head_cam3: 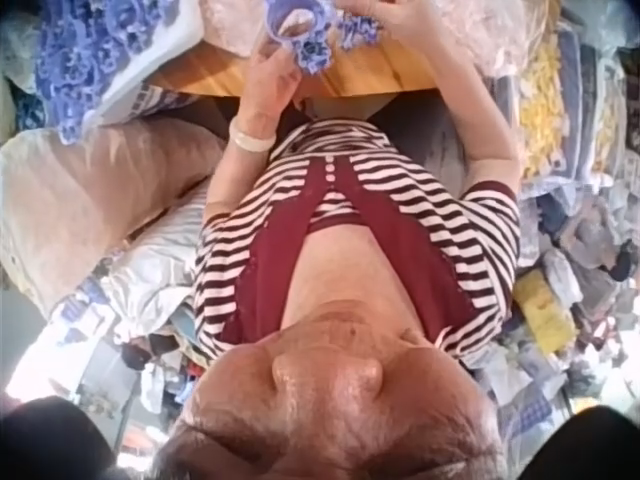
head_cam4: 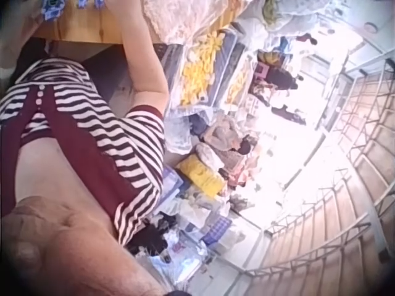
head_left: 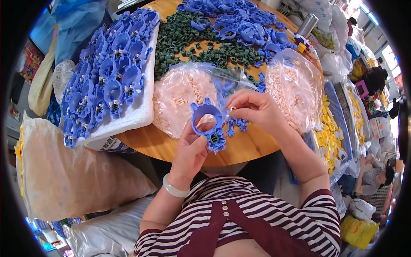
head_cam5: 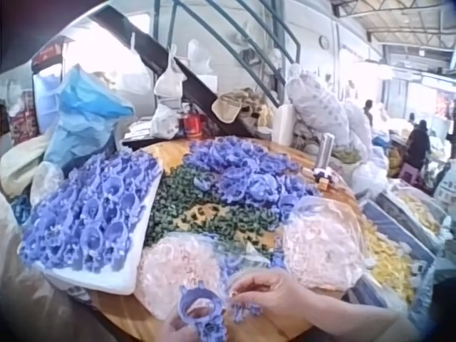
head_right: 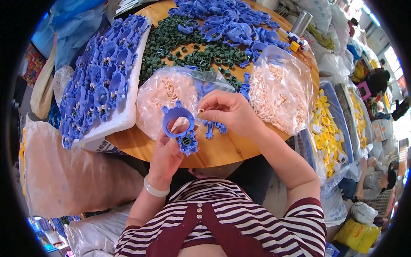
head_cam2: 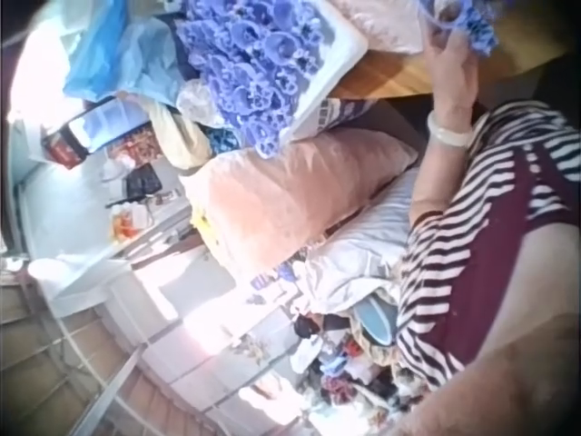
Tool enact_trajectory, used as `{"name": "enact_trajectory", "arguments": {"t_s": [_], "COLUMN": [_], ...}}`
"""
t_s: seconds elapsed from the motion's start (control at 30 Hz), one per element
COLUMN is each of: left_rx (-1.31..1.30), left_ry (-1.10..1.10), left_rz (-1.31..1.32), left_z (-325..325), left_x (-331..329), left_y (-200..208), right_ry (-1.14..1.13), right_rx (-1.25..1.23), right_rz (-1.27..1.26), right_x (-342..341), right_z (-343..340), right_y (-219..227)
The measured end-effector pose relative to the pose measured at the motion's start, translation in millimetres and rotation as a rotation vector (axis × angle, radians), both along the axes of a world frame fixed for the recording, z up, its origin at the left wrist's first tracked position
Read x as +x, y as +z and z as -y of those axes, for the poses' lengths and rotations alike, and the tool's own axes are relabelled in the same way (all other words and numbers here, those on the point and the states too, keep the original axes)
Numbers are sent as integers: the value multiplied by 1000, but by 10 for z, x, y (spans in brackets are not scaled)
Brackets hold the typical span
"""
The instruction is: Manually assembling small blue plastic toy components at a factory workstation.
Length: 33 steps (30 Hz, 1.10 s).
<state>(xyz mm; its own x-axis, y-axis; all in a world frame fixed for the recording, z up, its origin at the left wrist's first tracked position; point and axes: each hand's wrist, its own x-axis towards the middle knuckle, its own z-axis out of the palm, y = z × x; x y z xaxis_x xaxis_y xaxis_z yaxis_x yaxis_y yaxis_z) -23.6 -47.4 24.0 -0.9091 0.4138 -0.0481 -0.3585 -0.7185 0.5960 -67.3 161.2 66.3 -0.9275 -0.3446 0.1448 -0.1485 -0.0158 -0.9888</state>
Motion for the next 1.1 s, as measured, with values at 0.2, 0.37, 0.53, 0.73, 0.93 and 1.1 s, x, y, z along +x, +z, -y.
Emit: {"name": "enact_trajectory", "arguments": {"t_s": [0.2,0.37,0.53,0.73,0.93,1.1], "left_rx": [3,38,41,64,-19,-131], "left_ry": [-34,-39,-46,-25,152,238], "left_rz": [-32,-40,-33,-47,-196,-336], "left_z": [-97,-100,-59,-46,-70,-72], "left_x": [-19,-13,-9,24,74,78], "left_y": [16,-32,-72,-93,-182,-241], "right_ry": [-71,-50,-31,-68,-127,-166], "right_rx": [-38,-78,211,204,381,533], "right_rz": [105,-1,-360,-256,-442,-572], "right_x": [195,332,334,422,526,584], "right_z": [-17,69,122,248,329,395], "right_y": [127,137,165,130,124,181]}}
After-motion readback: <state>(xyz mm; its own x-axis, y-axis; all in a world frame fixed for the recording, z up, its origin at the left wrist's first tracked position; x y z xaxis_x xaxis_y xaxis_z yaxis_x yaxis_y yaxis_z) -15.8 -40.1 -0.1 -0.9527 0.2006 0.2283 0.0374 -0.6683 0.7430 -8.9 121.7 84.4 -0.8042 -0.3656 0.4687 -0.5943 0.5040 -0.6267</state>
